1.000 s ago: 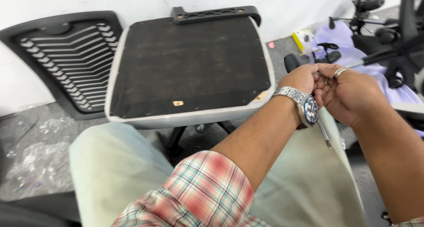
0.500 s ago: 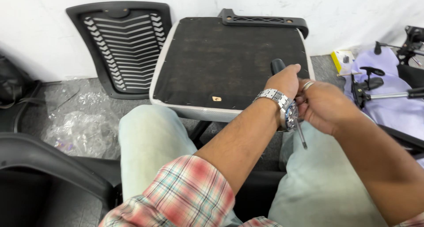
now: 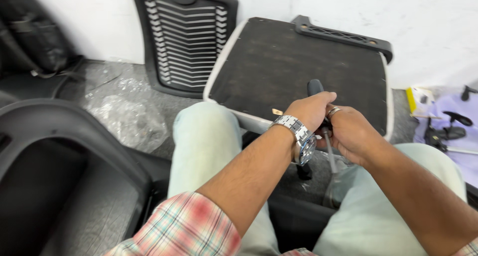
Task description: The person uses a screwdriver to attach a black plastic armrest bracket to the underside of an office chair seat. They align the bracket, insert screws, and tighten them to secure the armrest in place.
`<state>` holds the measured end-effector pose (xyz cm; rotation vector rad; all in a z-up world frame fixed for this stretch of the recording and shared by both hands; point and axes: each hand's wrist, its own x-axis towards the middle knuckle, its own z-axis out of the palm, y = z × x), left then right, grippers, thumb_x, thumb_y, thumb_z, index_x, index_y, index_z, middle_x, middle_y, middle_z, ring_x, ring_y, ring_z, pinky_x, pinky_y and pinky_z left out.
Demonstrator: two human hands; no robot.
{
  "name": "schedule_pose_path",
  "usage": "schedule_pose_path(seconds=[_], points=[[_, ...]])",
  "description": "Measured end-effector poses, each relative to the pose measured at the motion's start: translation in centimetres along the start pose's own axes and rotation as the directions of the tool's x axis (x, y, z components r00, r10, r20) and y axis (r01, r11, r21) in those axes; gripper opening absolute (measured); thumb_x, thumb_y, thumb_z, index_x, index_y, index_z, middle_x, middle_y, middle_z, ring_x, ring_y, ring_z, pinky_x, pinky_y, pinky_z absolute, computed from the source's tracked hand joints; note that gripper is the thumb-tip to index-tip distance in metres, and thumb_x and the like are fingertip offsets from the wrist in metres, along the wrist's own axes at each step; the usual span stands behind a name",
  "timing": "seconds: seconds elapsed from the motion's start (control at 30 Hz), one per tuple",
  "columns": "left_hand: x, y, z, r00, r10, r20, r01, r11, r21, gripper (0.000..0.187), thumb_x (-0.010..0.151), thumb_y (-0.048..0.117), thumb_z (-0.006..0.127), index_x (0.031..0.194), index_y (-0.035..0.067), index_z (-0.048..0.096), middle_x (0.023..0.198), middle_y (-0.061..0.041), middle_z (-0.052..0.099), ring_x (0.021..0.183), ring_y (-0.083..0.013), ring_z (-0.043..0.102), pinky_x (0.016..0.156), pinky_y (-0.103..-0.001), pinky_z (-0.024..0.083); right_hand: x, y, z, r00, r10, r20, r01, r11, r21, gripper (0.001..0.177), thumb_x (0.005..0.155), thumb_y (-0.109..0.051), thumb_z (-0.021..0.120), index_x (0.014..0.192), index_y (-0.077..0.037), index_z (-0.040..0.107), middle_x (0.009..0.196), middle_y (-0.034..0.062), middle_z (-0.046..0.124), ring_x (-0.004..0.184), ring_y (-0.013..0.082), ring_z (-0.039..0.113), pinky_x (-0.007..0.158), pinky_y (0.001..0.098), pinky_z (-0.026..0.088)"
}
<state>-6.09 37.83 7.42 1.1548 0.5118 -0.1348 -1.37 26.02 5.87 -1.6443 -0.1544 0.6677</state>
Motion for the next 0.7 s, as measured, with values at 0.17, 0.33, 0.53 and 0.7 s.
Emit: schedule_pose_path(seconds=[0.17,0.33,0.53,0.7], points=[[-2.4,1.1,-4.2,0.992,-0.024,-0.122,0.008,0.991,-0.133,0.043,0.089,0.041,0.064,0.099,-0.001,0.066,0.079,-0.017,0.066,0.052,-0.0256,0.063,0.044,-0.037,0.054,-0.9,-1.4,5.5,0.993,-0.042,0.107,0.052,0.994,-0.093,0.033,0.103,-0.018,0.039,0.093,-0.002,0.066,0.083,0.0069,0.065,0.064,0.0145,0.057,0.057,0.0301,0.049],[-4.4,1.6,-9.2,0.971,0.018,-0.237,-0.064,0.980,-0.190,0.044,0.089,0.041,0.066,0.089,-0.002,0.067,0.066,-0.012,0.061,0.043,-0.0205,0.054,0.036,-0.033,0.044,-1.3,-1.9,10.7,0.957,-0.056,0.285,0.126,0.964,-0.235,0.028,0.103,-0.015,0.045,0.092,-0.004,0.069,0.078,0.0034,0.060,0.061,0.0111,0.049,0.055,0.0254,0.043],[-9.5,0.7,-16.6,0.923,-0.001,-0.385,-0.077,0.979,-0.188,0.038,0.088,0.043,0.068,0.078,0.007,0.063,0.065,-0.005,0.054,0.044,-0.0126,0.046,0.037,-0.027,0.040,-1.0,-2.1,16.4,0.850,-0.035,0.525,0.077,0.995,-0.059,0.028,0.103,-0.019,0.059,0.082,0.000,0.059,0.073,0.0024,0.055,0.060,0.0108,0.045,0.053,0.0269,0.042],[-14.0,-0.4,-20.9,0.832,-0.014,-0.555,-0.168,0.946,-0.276,0.033,0.084,0.038,0.072,0.079,0.008,0.059,0.076,-0.004,0.062,0.053,-0.0141,0.053,0.044,-0.030,0.045,-0.9,-1.9,21.2,0.839,0.012,0.544,0.018,0.999,-0.051,0.016,0.096,-0.017,0.062,0.096,-0.002,0.068,0.074,0.0009,0.053,0.063,0.0119,0.049,0.056,0.0280,0.045]])
